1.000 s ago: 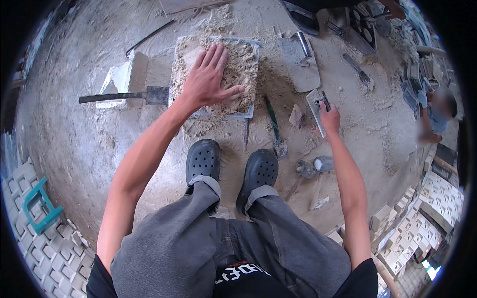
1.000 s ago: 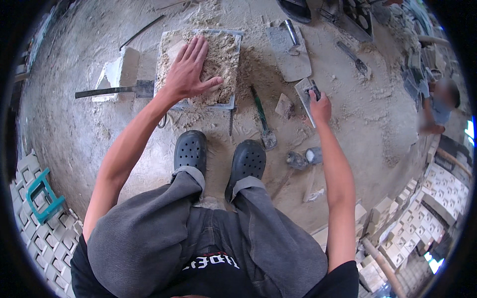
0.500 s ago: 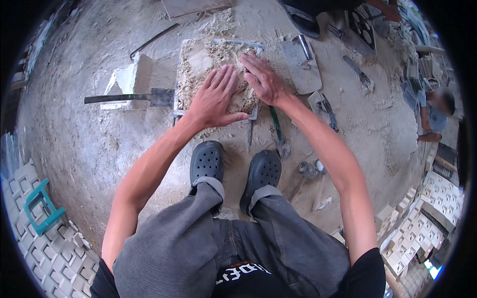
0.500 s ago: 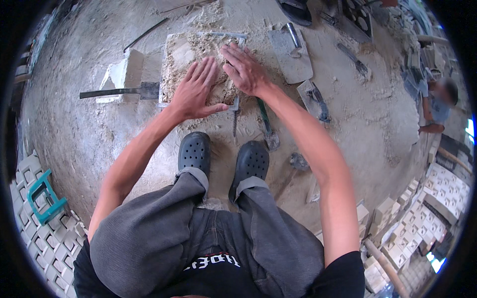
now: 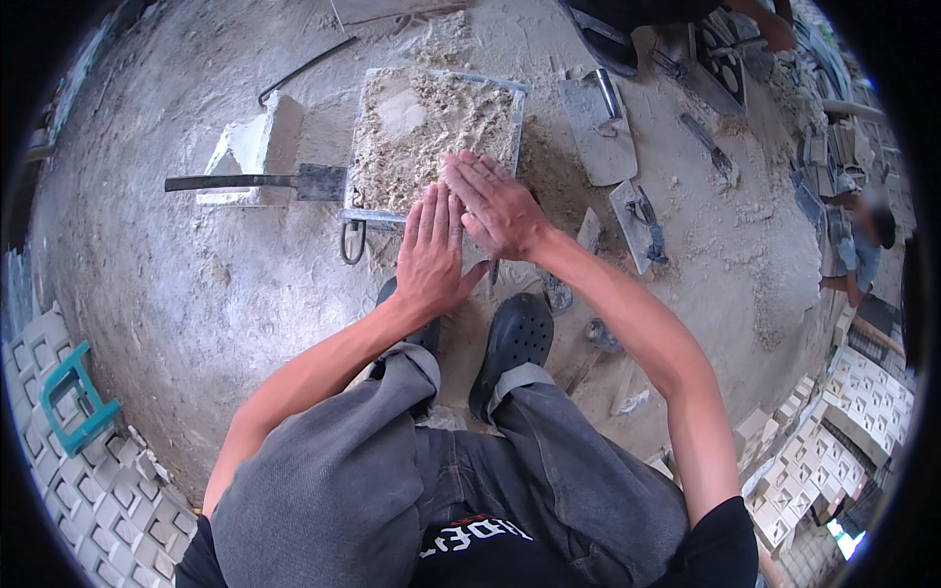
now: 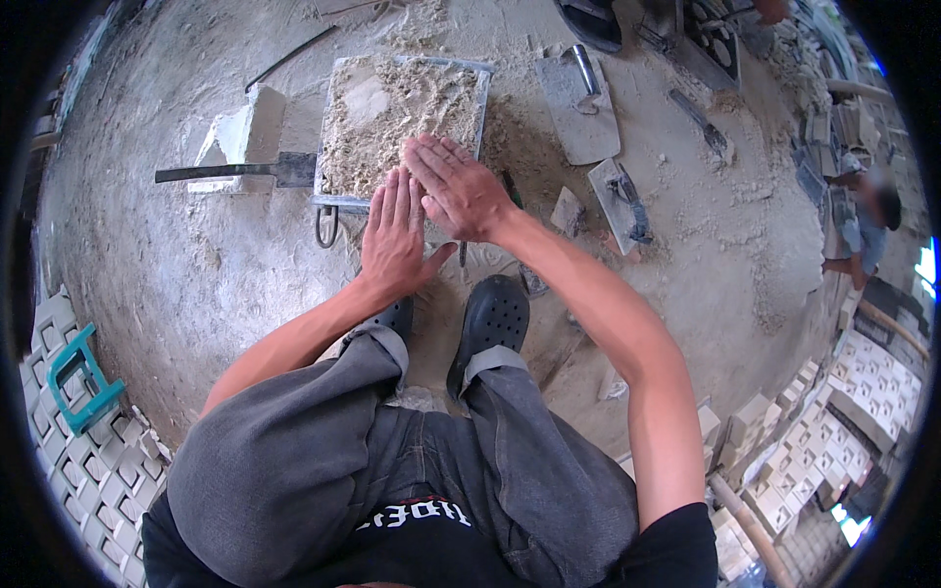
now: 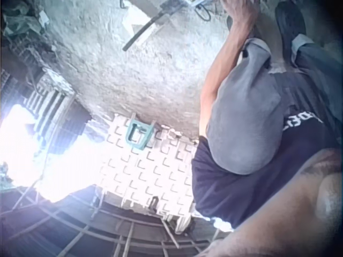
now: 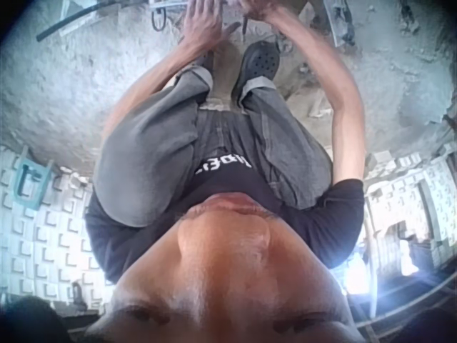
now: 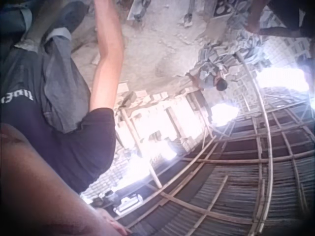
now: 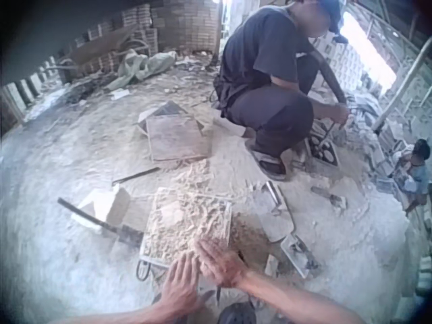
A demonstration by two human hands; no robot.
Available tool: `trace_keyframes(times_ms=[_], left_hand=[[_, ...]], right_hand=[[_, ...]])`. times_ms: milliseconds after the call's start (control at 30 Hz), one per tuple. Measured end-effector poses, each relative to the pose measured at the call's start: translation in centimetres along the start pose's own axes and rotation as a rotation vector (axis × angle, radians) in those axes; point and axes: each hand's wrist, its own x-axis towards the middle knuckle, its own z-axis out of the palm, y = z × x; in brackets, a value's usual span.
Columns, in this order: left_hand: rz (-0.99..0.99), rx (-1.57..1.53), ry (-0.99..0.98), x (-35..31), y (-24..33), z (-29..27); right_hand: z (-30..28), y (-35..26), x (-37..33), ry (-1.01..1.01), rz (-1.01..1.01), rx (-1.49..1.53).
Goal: The person fills a stone mold with a dry sand-like mixture, scrapes away the excess with a small hand tool, and then uses another small tool to refine the edges and details of the pattern within the mold.
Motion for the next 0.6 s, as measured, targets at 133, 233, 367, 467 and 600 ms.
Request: trace_keyframes(times_ms=[133, 233, 367, 467, 600], left_hand=[[0.002, -0.096, 0.045, 0.2, -0.6, -0.6], [0.016, -0.099, 0.113, 1.2, -2.0, -1.3], [0.1, -0.019, 0.094, 3.6, -3.0, -1.6], [0.158, 0.017, 0.074, 4.6, -1.9, -1.0], [0.235, 0.012, 0.052, 5.3, -1.6, -1.1]], right_hand=[[-0.4, 0.5, -0.3, 0.001, 0.063, 0.088], [-1.1, 1.4, -2.1, 0.048, 0.13, 0.04], [-1.0, 1.2, -4.5, -0.005, 0.207, -0.015], [0.0, -0.2, -5.8, 0.012, 0.307, -0.017], [0.3, -1.2, -6.1, 0.032, 0.398, -0.015]])
